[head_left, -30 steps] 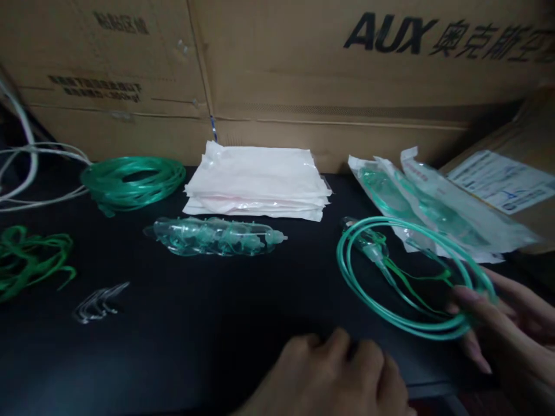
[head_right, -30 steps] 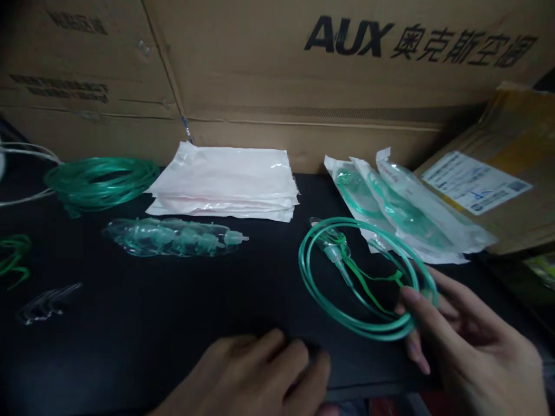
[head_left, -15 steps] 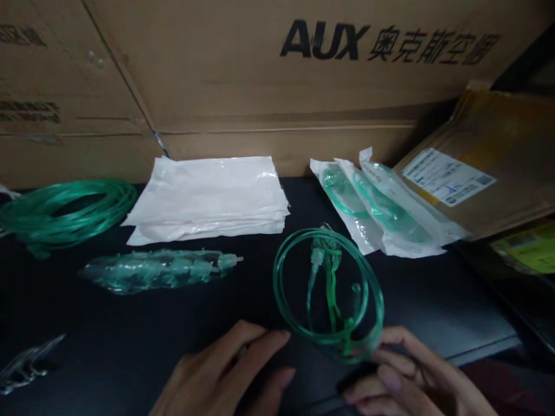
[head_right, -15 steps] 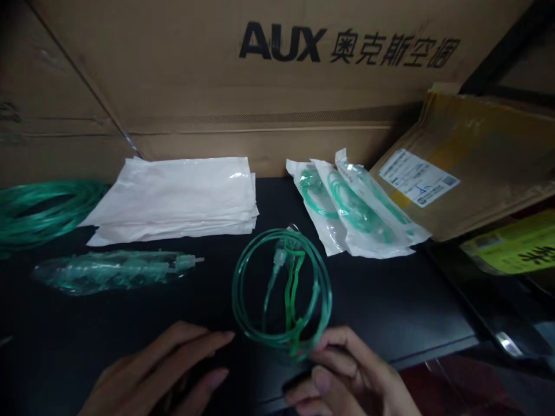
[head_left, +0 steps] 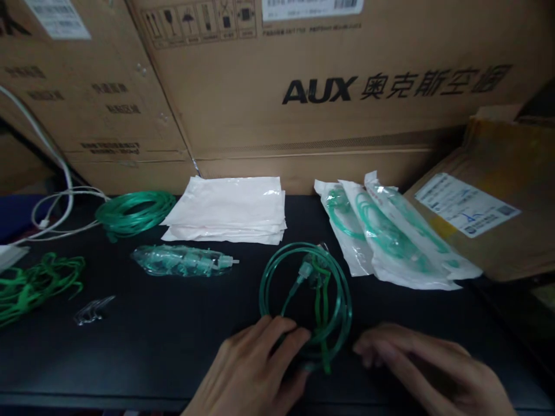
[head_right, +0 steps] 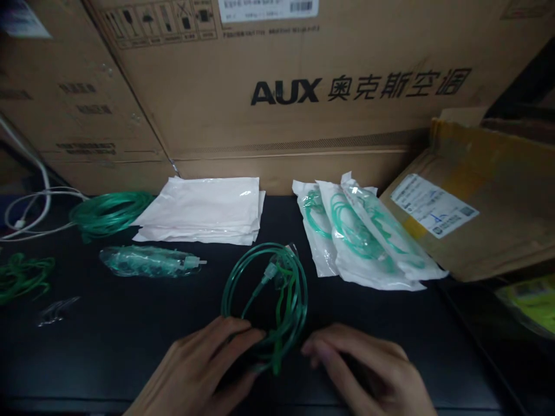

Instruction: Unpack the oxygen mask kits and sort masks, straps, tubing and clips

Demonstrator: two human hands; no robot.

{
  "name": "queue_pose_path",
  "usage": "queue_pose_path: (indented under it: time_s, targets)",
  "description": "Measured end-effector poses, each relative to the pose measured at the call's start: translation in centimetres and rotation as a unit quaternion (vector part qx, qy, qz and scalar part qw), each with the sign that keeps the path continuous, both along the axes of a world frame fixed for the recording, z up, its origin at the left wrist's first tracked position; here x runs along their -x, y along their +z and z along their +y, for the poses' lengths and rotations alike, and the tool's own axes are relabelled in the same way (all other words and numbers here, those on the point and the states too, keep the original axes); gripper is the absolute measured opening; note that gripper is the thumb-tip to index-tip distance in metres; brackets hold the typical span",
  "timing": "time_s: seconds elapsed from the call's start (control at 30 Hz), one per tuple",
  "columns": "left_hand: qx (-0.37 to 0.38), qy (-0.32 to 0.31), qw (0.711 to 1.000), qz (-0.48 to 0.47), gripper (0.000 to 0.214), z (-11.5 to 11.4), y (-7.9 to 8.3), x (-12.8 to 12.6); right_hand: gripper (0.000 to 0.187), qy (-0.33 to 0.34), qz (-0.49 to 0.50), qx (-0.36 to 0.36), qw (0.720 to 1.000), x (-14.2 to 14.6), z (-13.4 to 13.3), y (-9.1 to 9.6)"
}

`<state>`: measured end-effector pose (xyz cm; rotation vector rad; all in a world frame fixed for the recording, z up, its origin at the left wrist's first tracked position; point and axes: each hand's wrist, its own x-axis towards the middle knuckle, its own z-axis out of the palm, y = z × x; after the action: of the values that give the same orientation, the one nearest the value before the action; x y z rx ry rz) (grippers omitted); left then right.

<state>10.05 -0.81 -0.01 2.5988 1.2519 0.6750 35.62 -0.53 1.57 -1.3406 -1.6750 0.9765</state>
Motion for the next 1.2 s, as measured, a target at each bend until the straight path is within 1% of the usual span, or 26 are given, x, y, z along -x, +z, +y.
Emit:
queue_pose_path:
  time_s: [0.1, 0.17, 0.23, 0.27, 0.3, 0.33, 0.37, 0.4, 0.43, 0.47, 0.5, 0.53, 0.6, 0.63, 0.73, 0.83, 0.87, 0.9, 0.93, 0.97, 1.0, 1.03, 1.07, 1.1, 1.13, 1.2]
  targets:
    - [0.026, -0.020, 0.999, -0.005, 0.021, -0.1, -0.3, 0.5, 0.021, -0.077, -0.033, -0.094, 0.992, -0.5, 0.6, 0.1]
    - [0.029, -0.026, 0.999, -0.005, 0.024, -0.2, -0.5, 0.9, 0.017, -0.079, -0.057, -0.160, 0.982, 0.0, 1.1, 0.1]
    - [0.025, -0.031, 0.999, 0.002, 0.027, -0.3, -0.7, 1.1, 0.013, -0.038, -0.092, -0.240, 0.966, 1.1, 1.9, 0.4]
    - [0.020, -0.035, 0.999, 0.009, 0.028, -0.3, -0.7, 1.2, 0.014, 0.001, -0.117, -0.282, 0.952, 1.9, 2.5, 0.5]
    - [0.014, -0.040, 0.999, 0.016, 0.028, -0.3, -0.8, 1.3, 0.017, 0.044, -0.154, -0.315, 0.935, 2.7, 3.1, 0.8]
    - [0.009, -0.044, 0.999, 0.025, 0.028, -0.3, -0.8, 1.3, 0.022, 0.080, -0.212, -0.343, 0.912, 3.5, 3.7, 1.0]
    - [0.003, -0.047, 0.998, 0.033, 0.027, -0.2, -0.8, 1.2, 0.028, 0.104, -0.287, -0.358, 0.882, 4.3, 4.2, 1.2]
    - [-0.002, -0.046, 0.998, 0.040, 0.026, -0.3, -0.7, 1.2, 0.035, 0.117, -0.369, -0.356, 0.850, 5.1, 4.6, 1.4]
    - [-0.007, -0.039, 0.998, 0.044, 0.026, -0.3, -0.7, 1.1, 0.041, 0.118, -0.435, -0.347, 0.823, 5.7, 4.9, 1.6]
    - [-0.010, -0.030, 0.999, 0.045, 0.025, -0.4, -0.7, 1.1, 0.041, 0.121, -0.480, -0.338, 0.800, 6.3, 5.1, 1.7]
    - [-0.012, -0.022, 0.999, 0.041, 0.026, -0.5, -0.6, 1.1, 0.037, 0.122, -0.508, -0.330, 0.786, 6.7, 5.2, 1.7]
    - [-0.014, -0.016, 0.999, 0.034, 0.026, -0.6, -0.6, 1.1, 0.033, 0.124, -0.522, -0.323, 0.780, 7.0, 5.2, 1.7]
    - [-0.014, -0.015, 1.000, 0.012, 0.026, -0.8, -0.5, 1.1, 0.026, 0.125, -0.533, -0.330, 0.769, 7.2, 5.2, 1.3]
    - [-0.013, -0.018, 1.000, 0.004, 0.025, -0.8, -0.4, 1.2, 0.028, 0.125, -0.534, -0.336, 0.765, 7.1, 5.3, 1.1]
    - [-0.012, -0.022, 1.000, -0.009, 0.017, -0.9, -0.1, 1.4, 0.026, 0.125, -0.523, -0.356, 0.764, 6.8, 5.4, 0.6]
    - [-0.021, -0.033, 0.999, -0.014, 0.011, -1.0, 0.0, 1.6, 0.024, 0.133, -0.493, -0.372, 0.775, 6.3, 4.9, 0.9]
    - [-0.025, -0.035, 0.999, -0.020, 0.010, -1.0, 0.0, 1.6, 0.025, 0.130, -0.474, -0.377, 0.785, 6.1, 4.5, 1.2]
    - [-0.029, -0.035, 0.999, -0.029, 0.011, -1.0, 0.0, 1.6, 0.025, 0.115, -0.440, -0.386, 0.802, 5.8, 4.1, 1.6]
    - [-0.032, -0.028, 0.998, -0.043, 0.012, -0.9, -0.1, 1.6, 0.024, 0.082, -0.390, -0.399, 0.826, 5.4, 3.5, 1.9]
    - [-0.035, -0.016, 0.997, -0.063, 0.014, -0.8, -0.1, 1.6, 0.022, 0.033, -0.328, -0.413, 0.849, 4.9, 2.9, 2.3]
    - [-0.034, -0.001, 0.996, -0.087, 0.016, -0.7, -0.1, 1.6, 0.020, -0.027, -0.259, -0.426, 0.867, 4.3, 2.2, 2.5]
    - [-0.028, 0.015, 0.993, -0.114, 0.018, -0.7, -0.1, 1.6, 0.019, -0.087, -0.198, -0.433, 0.875, 3.8, 1.6, 2.5]
    - [-0.015, 0.031, 0.989, -0.141, 0.019, -0.6, -0.1, 1.7, 0.020, -0.132, -0.156, -0.435, 0.877, 3.2, 0.9, 2.4]
    - [0.002, 0.044, 0.985, -0.168, 0.019, -0.5, 0.0, 1.8, 0.021, -0.153, -0.141, -0.434, 0.877, 2.6, 0.3, 2.1]
    - [0.018, 0.055, 0.979, -0.193, 0.020, -0.5, 0.1, 1.9, 0.021, -0.149, -0.143, -0.432, 0.878, 2.2, -0.2, 1.6]
    - [0.043, 0.072, 0.968, -0.236, 0.022, -0.4, 0.3, 2.1, 0.023, -0.087, -0.190, -0.425, 0.881, 1.7, -0.7, 0.4]
